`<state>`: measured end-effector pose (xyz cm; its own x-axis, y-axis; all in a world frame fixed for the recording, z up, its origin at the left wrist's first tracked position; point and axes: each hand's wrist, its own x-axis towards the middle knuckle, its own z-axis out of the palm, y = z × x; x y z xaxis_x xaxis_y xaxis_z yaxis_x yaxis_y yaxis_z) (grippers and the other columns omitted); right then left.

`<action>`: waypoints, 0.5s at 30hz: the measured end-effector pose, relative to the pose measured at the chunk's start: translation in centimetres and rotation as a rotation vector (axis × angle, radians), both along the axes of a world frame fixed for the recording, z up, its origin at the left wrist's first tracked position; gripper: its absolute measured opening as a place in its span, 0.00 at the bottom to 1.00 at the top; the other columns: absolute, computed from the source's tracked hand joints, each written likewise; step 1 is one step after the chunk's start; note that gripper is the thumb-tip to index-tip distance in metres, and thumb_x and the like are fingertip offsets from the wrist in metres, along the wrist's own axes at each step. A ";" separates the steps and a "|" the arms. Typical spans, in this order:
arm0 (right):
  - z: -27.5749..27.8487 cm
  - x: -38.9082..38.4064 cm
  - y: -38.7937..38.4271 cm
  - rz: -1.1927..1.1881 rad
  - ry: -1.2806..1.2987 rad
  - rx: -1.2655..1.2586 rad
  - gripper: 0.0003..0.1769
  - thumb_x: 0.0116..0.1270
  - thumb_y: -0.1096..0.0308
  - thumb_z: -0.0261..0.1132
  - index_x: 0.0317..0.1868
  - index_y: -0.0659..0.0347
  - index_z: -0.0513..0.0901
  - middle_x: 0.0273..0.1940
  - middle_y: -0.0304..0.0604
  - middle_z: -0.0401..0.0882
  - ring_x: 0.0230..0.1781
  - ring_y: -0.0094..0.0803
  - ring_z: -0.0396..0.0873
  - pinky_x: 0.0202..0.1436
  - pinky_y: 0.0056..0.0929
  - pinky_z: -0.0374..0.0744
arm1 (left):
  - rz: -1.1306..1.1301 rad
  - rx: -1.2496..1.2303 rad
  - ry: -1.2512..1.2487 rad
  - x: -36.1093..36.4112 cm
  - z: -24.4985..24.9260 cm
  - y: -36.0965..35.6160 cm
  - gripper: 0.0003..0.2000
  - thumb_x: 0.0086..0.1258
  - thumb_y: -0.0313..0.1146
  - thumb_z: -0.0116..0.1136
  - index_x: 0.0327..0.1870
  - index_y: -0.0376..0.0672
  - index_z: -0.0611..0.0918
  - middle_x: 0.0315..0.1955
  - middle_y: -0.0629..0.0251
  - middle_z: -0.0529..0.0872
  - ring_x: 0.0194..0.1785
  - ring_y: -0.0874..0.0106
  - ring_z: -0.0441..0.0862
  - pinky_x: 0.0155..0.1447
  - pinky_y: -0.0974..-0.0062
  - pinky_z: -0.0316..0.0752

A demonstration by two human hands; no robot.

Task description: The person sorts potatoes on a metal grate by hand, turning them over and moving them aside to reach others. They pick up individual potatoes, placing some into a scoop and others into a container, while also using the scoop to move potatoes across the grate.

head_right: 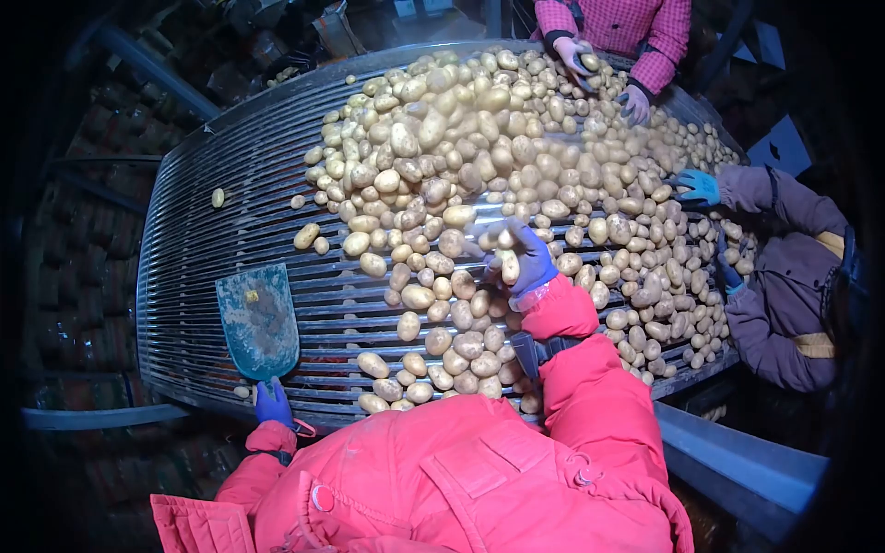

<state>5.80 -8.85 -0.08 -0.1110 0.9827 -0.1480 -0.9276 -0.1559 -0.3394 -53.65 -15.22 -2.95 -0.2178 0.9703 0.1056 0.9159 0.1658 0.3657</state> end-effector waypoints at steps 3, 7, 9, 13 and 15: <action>-2.5 0.7 0.9 -0.144 -0.067 -0.033 0.23 0.75 0.51 0.61 0.52 0.67 0.79 0.46 0.51 0.82 0.53 0.42 0.82 0.36 0.27 0.82 | 0.004 -0.013 0.022 -0.2 -0.1 0.0 0.19 0.77 0.49 0.53 0.47 0.39 0.78 0.38 0.44 0.85 0.41 0.43 0.83 0.42 0.54 0.76; -4.8 2.9 2.3 -0.134 -0.283 -0.163 0.24 0.73 0.53 0.63 0.58 0.64 0.79 0.38 0.40 0.82 0.59 0.36 0.77 0.53 0.48 0.80 | -0.014 0.038 -0.019 -0.2 -0.3 0.0 0.19 0.77 0.50 0.54 0.46 0.39 0.78 0.37 0.44 0.85 0.40 0.42 0.82 0.41 0.53 0.76; -1.3 1.3 2.9 -0.212 -0.501 -0.229 0.22 0.72 0.55 0.65 0.60 0.57 0.78 0.46 0.38 0.82 0.52 0.31 0.80 0.43 0.29 0.77 | -0.012 0.030 -0.026 -0.6 -0.9 -0.1 0.19 0.77 0.50 0.54 0.46 0.39 0.78 0.37 0.44 0.84 0.40 0.42 0.82 0.41 0.53 0.76; -2.4 -0.1 6.8 -0.232 -0.985 -0.209 0.17 0.66 0.61 0.69 0.55 0.50 0.83 0.43 0.38 0.84 0.44 0.28 0.81 0.44 0.37 0.79 | 0.016 0.010 0.061 -0.8 -1.0 -0.2 0.20 0.77 0.51 0.54 0.46 0.40 0.78 0.37 0.43 0.84 0.41 0.41 0.82 0.41 0.51 0.75; -4.2 0.3 9.3 -0.296 -1.390 -0.151 0.20 0.65 0.60 0.68 0.57 0.51 0.82 0.44 0.44 0.84 0.46 0.37 0.82 0.49 0.42 0.80 | 0.025 0.017 0.071 -0.5 -0.8 0.0 0.20 0.77 0.52 0.53 0.45 0.40 0.78 0.37 0.43 0.84 0.41 0.40 0.81 0.41 0.50 0.75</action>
